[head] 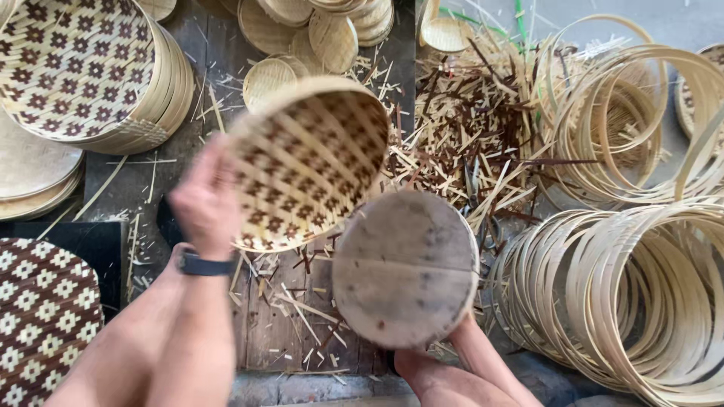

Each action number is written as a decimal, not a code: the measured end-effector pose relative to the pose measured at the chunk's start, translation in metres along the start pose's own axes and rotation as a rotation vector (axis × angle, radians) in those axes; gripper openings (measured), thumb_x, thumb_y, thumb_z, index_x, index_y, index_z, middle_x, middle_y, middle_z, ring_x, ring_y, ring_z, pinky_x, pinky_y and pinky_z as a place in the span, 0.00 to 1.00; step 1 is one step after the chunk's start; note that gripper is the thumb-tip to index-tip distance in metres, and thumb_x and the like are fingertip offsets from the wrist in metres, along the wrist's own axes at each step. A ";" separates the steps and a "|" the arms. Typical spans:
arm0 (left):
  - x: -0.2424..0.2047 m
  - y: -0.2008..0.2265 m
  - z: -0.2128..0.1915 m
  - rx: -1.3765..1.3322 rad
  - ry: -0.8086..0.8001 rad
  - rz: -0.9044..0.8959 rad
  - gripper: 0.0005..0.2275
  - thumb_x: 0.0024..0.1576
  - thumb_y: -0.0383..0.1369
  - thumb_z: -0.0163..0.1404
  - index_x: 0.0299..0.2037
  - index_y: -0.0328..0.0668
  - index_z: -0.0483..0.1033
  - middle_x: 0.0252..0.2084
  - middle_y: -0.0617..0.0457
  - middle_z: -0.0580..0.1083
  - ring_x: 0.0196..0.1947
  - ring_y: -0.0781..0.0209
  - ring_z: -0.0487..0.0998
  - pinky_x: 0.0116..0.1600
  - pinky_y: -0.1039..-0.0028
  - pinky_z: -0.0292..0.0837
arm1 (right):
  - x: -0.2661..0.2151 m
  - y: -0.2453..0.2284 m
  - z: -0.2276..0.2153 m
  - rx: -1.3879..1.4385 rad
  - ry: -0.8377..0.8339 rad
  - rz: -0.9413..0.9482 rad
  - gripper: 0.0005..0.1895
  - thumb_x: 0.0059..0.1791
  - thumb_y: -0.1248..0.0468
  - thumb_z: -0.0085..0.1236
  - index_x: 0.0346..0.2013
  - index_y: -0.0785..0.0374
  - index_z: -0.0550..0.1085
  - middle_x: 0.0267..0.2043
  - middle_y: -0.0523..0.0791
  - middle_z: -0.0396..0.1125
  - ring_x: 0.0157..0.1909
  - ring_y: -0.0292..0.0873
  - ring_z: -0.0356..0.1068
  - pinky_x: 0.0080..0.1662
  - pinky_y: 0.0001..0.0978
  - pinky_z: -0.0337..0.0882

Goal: The person trims the excess bamboo strips from the edge of a woven basket using shears. They place the basket over a wooden mold, cut the protruding strips, and then remove the mold to stack the finished basket.

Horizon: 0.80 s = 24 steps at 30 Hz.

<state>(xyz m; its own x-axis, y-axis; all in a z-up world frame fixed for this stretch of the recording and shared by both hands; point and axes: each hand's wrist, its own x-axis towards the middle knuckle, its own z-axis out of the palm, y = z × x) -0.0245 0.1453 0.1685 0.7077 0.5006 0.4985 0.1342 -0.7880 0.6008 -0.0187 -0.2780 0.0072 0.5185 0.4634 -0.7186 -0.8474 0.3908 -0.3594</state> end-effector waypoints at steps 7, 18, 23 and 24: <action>0.037 -0.067 -0.034 -0.413 -0.107 -0.573 0.15 0.67 0.38 0.55 0.56 0.35 0.80 0.46 0.56 0.79 0.42 0.73 0.74 0.48 0.79 0.73 | 0.063 0.010 0.062 0.123 0.196 0.086 0.31 0.57 0.44 0.33 0.64 0.61 0.67 0.64 0.52 0.65 0.61 0.53 0.66 0.60 0.52 0.67; -0.055 -0.148 0.126 -0.682 -0.556 -1.073 0.17 0.60 0.38 0.57 0.54 0.35 0.80 0.44 0.55 0.80 0.40 0.68 0.76 0.46 0.75 0.75 | 0.043 0.036 -0.027 -0.406 0.319 -0.106 0.32 0.59 0.47 0.31 0.54 0.73 0.72 0.46 0.54 0.75 0.42 0.48 0.77 0.42 0.44 0.79; -0.051 -0.084 0.159 0.114 -0.389 -0.099 0.16 0.60 0.38 0.62 0.55 0.39 0.81 0.50 0.37 0.78 0.47 0.50 0.78 0.51 0.60 0.74 | 0.026 0.054 -0.023 -0.741 0.532 -0.425 0.21 0.57 0.56 0.38 0.56 0.66 0.70 0.32 0.51 0.72 0.25 0.44 0.71 0.22 0.33 0.71; -0.058 -0.055 0.167 0.002 -0.337 -0.108 0.14 0.59 0.36 0.59 0.51 0.37 0.78 0.46 0.40 0.78 0.43 0.52 0.79 0.47 0.63 0.77 | 0.027 0.056 -0.024 -0.660 0.519 -0.478 0.20 0.57 0.57 0.37 0.55 0.66 0.70 0.32 0.48 0.72 0.26 0.41 0.72 0.20 0.31 0.70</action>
<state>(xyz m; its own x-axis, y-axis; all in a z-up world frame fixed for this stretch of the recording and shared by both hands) 0.0427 0.0994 0.0020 0.8784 0.4350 0.1979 0.2219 -0.7380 0.6373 -0.0543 -0.2627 -0.0468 0.8447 -0.0994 -0.5260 -0.5353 -0.1518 -0.8309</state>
